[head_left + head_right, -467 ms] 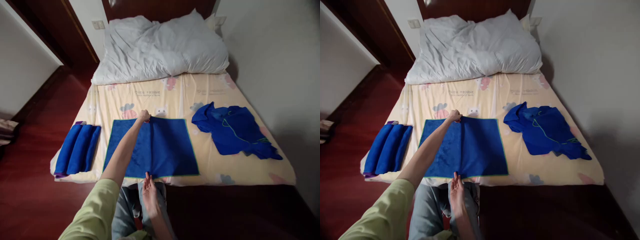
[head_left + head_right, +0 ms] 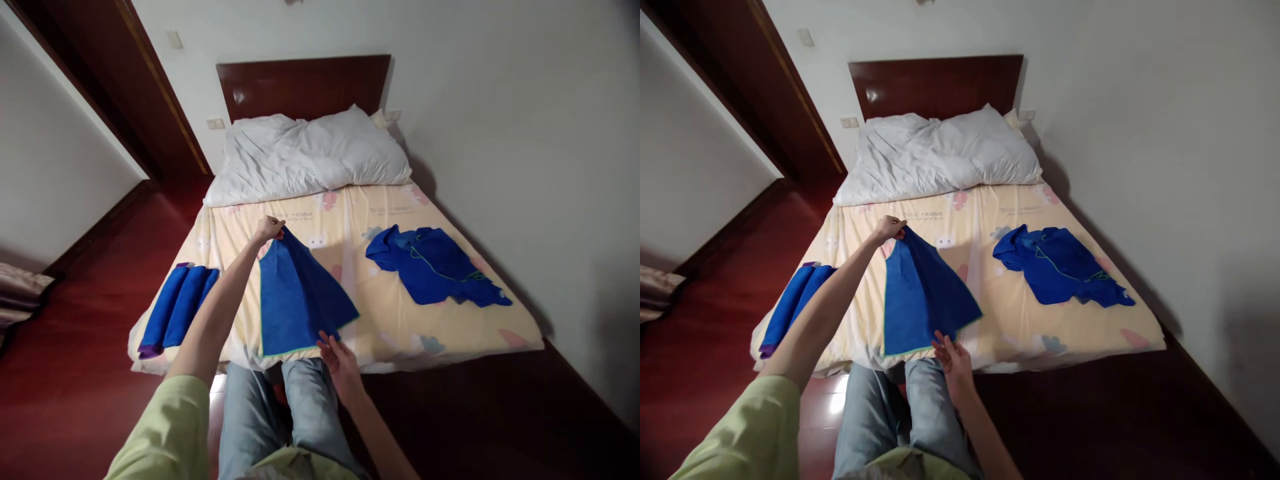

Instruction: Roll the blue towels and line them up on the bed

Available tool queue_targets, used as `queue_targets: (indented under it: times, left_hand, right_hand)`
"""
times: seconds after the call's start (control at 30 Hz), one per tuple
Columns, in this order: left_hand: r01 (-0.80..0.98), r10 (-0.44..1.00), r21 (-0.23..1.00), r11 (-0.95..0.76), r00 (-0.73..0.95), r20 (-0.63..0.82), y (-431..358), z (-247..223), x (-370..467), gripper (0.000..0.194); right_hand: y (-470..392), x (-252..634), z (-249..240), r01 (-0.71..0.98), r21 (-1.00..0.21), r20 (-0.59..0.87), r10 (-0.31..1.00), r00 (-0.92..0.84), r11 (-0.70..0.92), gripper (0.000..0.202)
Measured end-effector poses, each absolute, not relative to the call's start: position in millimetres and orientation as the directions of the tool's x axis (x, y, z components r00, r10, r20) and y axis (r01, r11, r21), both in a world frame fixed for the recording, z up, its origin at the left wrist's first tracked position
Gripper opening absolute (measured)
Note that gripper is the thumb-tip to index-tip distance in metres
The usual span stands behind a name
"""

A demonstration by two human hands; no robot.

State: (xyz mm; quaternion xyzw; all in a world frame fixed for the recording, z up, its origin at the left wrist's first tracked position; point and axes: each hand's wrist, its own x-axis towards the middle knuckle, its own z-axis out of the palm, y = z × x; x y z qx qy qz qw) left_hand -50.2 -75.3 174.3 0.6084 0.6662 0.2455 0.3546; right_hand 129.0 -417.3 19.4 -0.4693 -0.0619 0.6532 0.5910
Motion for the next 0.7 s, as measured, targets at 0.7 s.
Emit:
queue_targets:
  times: [0.7]
  left_hand:
    - [0.236, 0.939, 0.962, -0.14, -0.277, 0.205, -254, 356, -181, 0.024]
  right_hand:
    - [-290, 252, 307, 0.179, -0.946, 0.318, 0.888, 0.333, 0.271, 0.032]
